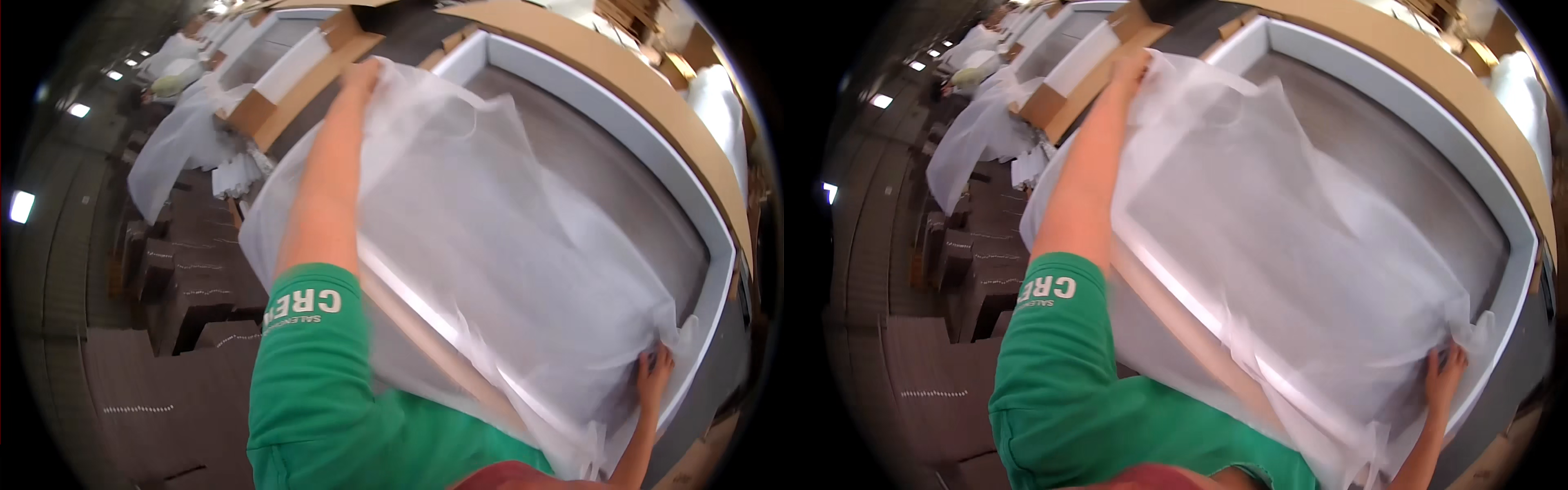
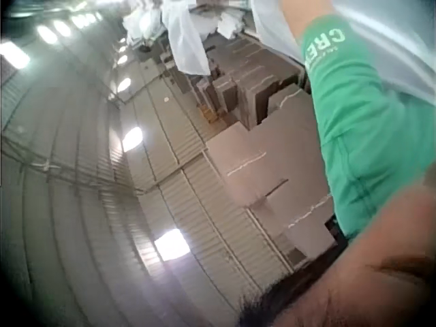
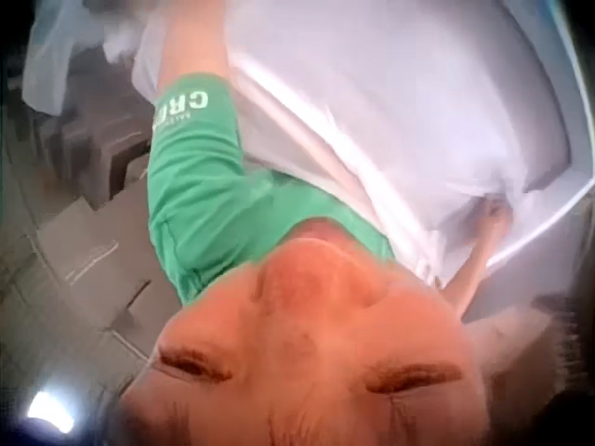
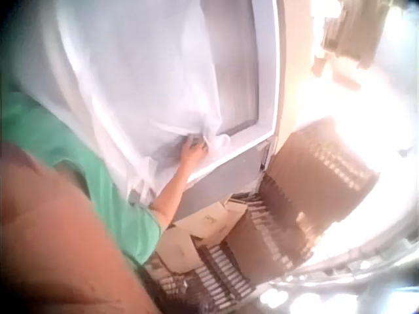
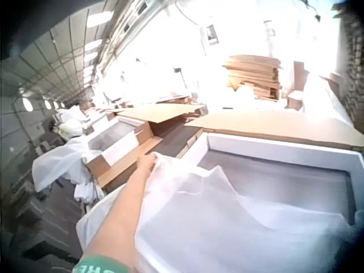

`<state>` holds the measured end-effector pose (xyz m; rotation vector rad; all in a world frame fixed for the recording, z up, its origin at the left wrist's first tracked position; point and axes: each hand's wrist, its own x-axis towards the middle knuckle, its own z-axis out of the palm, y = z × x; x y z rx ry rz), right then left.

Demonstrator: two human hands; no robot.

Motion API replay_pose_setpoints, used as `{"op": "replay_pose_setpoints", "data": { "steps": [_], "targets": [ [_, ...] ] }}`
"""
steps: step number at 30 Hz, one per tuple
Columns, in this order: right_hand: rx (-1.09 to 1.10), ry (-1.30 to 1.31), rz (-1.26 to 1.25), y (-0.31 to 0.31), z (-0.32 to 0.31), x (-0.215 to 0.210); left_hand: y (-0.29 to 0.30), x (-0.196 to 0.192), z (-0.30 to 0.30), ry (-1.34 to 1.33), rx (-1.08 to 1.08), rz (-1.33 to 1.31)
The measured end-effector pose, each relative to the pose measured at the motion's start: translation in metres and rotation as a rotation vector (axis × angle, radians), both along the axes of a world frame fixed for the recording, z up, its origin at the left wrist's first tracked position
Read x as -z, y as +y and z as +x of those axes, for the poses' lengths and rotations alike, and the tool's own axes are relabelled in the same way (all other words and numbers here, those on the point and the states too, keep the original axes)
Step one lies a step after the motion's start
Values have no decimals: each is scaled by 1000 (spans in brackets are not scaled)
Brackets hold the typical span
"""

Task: The person packs wooden panels into cardboard boxes by lining the boxes with protective foam sheets, placing wooden panels from a stack into the boxes, wrapping the panels in the foam, and folding cardboard packaging.

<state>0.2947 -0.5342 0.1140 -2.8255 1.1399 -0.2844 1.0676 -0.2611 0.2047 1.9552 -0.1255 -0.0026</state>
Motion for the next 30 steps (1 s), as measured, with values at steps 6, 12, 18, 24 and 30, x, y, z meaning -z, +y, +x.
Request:
{"op": "replay_pose_setpoints", "data": {
  "steps": [6,12,18,24,30],
  "targets": [
    [111,3,85,-40,-12,27,34,36,41,-280,526,123],
    [370,383,139,-29,19,-2,-17,-16,-119,-776,207,177],
    [429,458,147,-35,38,-4,-28,70,-123,-655,606,858],
    [471,291,354,-35,19,18,-31,105,-117,-346,541,796],
    [476,262,414,-36,26,22,-42,80,-145,-120,381,1102]
  ]
}}
